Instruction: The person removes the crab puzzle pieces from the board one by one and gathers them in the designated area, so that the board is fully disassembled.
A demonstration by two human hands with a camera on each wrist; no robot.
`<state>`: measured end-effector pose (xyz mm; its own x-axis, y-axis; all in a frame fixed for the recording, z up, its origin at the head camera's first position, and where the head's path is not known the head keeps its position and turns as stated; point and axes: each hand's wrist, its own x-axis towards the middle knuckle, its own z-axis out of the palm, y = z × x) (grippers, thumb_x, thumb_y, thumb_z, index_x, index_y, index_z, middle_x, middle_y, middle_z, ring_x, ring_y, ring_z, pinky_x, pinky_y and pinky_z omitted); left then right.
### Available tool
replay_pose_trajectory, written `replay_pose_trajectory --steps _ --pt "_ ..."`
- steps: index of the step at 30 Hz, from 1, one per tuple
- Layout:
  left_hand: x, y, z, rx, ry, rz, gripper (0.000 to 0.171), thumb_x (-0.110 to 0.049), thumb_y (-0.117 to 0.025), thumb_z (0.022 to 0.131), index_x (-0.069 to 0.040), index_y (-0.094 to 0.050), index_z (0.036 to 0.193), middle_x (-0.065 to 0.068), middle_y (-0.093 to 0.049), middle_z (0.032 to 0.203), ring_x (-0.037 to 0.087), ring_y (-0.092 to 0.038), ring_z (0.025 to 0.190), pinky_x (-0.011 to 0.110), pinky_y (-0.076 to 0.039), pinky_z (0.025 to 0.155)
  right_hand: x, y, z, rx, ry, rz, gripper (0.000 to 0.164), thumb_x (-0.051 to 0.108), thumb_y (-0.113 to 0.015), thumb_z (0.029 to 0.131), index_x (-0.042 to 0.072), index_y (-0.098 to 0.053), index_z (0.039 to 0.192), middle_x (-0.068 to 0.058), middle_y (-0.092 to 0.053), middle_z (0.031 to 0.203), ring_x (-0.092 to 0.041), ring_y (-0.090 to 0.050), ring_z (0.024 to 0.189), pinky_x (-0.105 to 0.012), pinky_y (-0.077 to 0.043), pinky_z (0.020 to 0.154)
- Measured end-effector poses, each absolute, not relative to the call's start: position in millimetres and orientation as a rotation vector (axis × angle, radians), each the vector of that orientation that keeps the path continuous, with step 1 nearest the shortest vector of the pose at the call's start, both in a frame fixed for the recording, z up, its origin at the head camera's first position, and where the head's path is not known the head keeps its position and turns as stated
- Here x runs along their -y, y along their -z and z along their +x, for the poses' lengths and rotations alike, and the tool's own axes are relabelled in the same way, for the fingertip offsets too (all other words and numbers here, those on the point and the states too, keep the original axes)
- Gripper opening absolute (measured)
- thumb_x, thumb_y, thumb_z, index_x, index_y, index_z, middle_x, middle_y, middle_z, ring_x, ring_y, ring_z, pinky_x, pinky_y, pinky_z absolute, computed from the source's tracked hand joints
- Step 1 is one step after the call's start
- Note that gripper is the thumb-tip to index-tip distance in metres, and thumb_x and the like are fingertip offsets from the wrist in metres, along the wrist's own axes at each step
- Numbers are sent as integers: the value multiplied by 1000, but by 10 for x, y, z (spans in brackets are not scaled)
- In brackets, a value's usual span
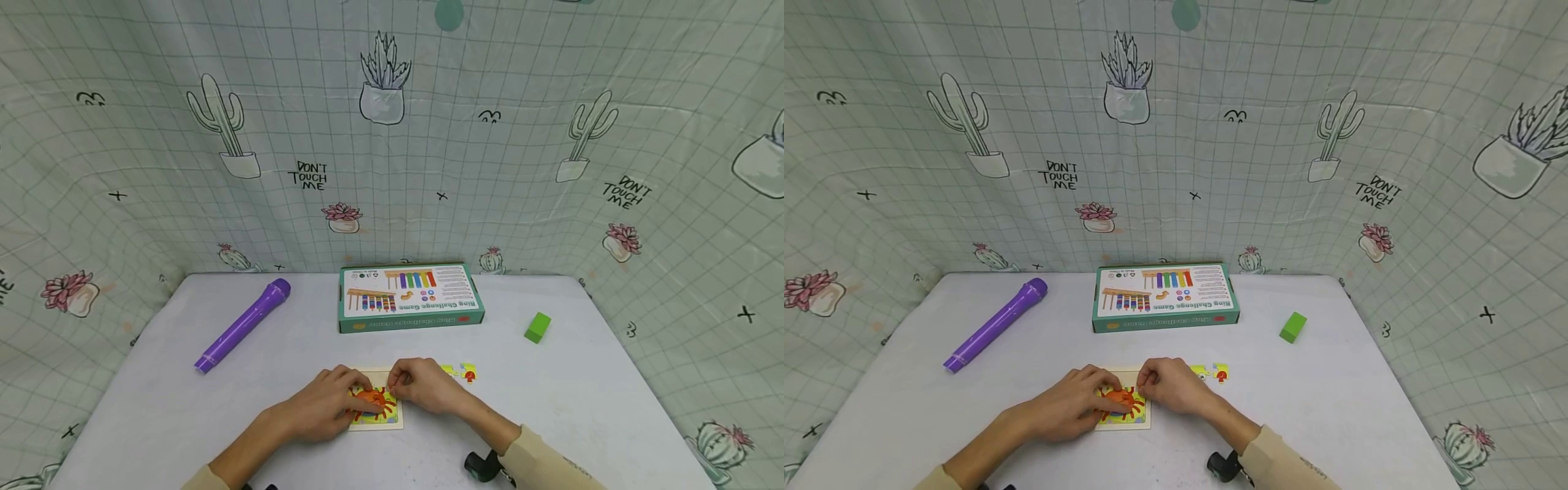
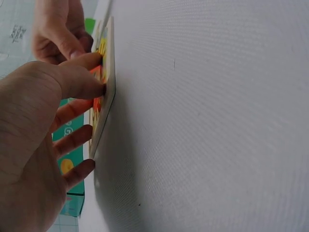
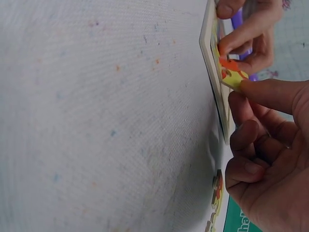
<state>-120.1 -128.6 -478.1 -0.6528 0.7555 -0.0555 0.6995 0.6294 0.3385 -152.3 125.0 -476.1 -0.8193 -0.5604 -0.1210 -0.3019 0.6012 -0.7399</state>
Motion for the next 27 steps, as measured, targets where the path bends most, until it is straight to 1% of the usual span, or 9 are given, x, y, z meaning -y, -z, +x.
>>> replay_pose_trajectory --steps 8,14,23,27 --pt "1266 4776 -1220 -2658 -420 1207 51 -16 -58 97 -51 -60 134 -9 -52 134 19 -44 125 47 -40 99 -1288 4723 -1545 -2497 1086 -711 5 15 -73 90 18 -70 90 9 -62 78 -8 -56 73 -23 -46 65" --pt "1255 4763 -1223 -2653 -426 1190 51 -16 -58 97 -52 -60 134 -9 -52 134 19 -44 125 47 -40 100 -1412 4670 -1531 -2503 1092 -672 4 17 -73 91 18 -69 90 8 -62 80 -12 -56 76 -25 -46 66" --pt "1254 4772 -1231 -2647 -453 1165 52 -15 -60 95 -52 -61 132 -9 -53 134 20 -43 126 49 -40 101 -1848 4644 -1478 -2480 1115 -588 4 14 -73 91 13 -69 91 5 -64 81 -13 -56 75 -23 -45 65" --pt "1255 4776 -1228 -2648 -457 1179 51 -16 -61 95 -53 -61 131 -9 -53 134 20 -44 124 49 -40 100 -2091 4631 -1455 -2469 1112 -527 4 15 -72 91 13 -69 92 4 -64 81 -13 -57 75 -23 -45 65"
